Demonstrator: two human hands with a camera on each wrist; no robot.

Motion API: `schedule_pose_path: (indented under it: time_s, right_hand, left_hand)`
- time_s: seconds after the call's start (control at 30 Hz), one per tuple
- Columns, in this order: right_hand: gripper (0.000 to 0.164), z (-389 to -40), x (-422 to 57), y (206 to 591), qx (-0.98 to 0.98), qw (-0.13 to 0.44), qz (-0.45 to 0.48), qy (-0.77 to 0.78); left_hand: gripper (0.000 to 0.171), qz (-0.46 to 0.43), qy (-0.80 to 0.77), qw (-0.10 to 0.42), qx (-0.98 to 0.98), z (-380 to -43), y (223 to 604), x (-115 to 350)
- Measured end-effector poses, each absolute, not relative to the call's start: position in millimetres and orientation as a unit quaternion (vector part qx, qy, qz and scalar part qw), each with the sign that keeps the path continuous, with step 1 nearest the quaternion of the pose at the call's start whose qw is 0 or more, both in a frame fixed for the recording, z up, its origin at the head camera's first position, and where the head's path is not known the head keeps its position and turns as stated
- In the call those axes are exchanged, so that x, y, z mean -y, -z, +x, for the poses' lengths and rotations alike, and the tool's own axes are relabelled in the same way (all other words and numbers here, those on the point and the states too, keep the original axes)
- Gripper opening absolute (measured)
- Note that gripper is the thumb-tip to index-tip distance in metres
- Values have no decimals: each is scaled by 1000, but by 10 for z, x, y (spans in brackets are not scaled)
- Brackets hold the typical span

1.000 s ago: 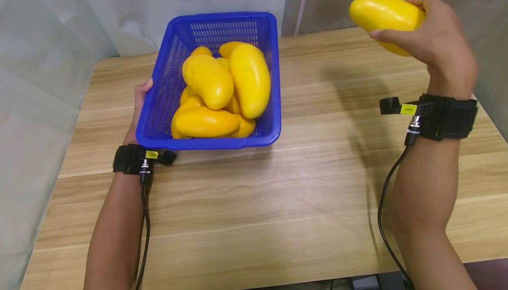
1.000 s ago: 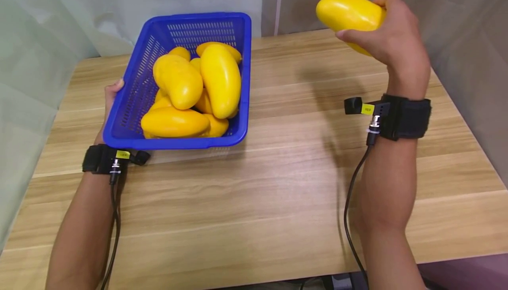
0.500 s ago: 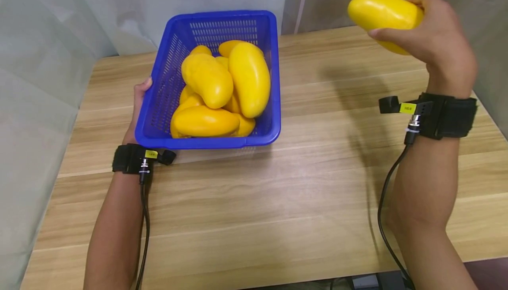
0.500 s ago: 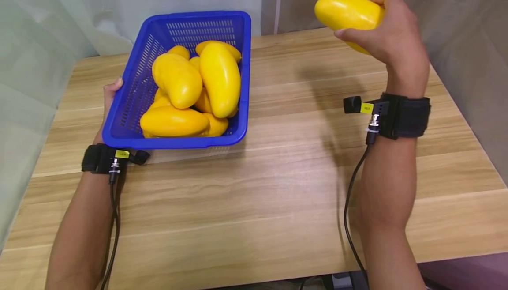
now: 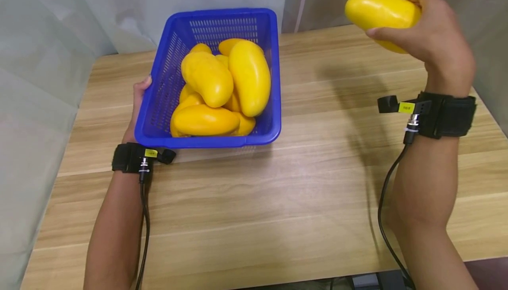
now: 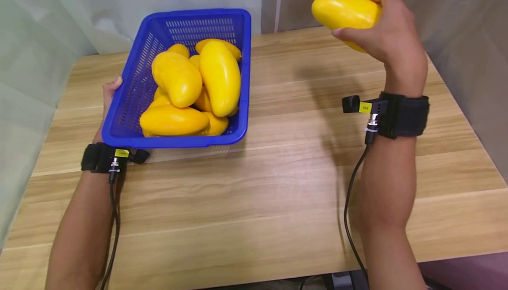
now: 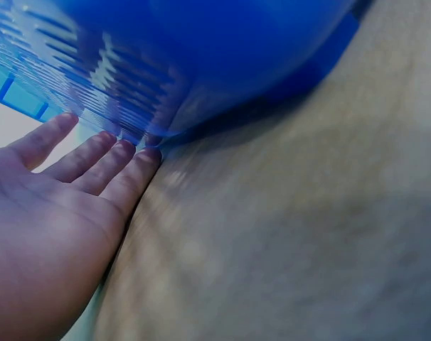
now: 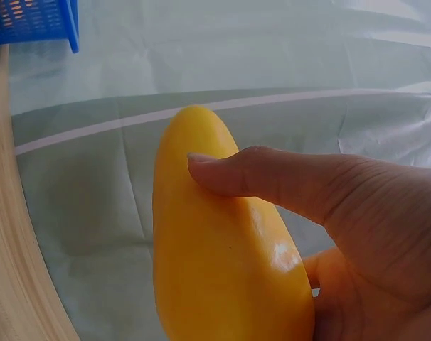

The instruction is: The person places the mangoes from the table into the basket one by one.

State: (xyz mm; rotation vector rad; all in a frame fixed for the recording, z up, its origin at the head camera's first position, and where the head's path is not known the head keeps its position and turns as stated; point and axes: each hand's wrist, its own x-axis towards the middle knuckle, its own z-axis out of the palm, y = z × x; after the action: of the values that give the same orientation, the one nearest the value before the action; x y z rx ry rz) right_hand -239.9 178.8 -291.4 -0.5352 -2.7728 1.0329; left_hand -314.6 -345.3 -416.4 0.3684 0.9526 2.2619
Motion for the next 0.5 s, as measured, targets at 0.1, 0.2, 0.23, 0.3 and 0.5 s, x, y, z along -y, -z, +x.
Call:
schedule_pose_path:
  time_s: [0.1, 0.2, 0.23, 0.3, 0.5]
  right_hand:
    - [92, -2406, -1786, 2908, 921, 66, -178, -341]
    - [92, -2406, -1779, 2904, 921, 64, -181, -339]
    - [92, -2406, -1777, 2903, 921, 63, -182, -338]
    - [92, -2404, -1774, 2901, 921, 62, -184, -337]
    - [92, -2406, -1770, 2903, 921, 64, -182, -338]
  left_hand:
    - [64, 134, -866, 337, -345, -3159, 4159, 3453]
    - [64, 129, -867, 344, -336, -3162, 4157, 3454]
    - [64, 129, -866, 344, -340, -3161, 4157, 3454]
    - [64, 127, -865, 343, -342, -3155, 4155, 3451]
    - [64, 118, -866, 338, -350, -3138, 4148, 3444]
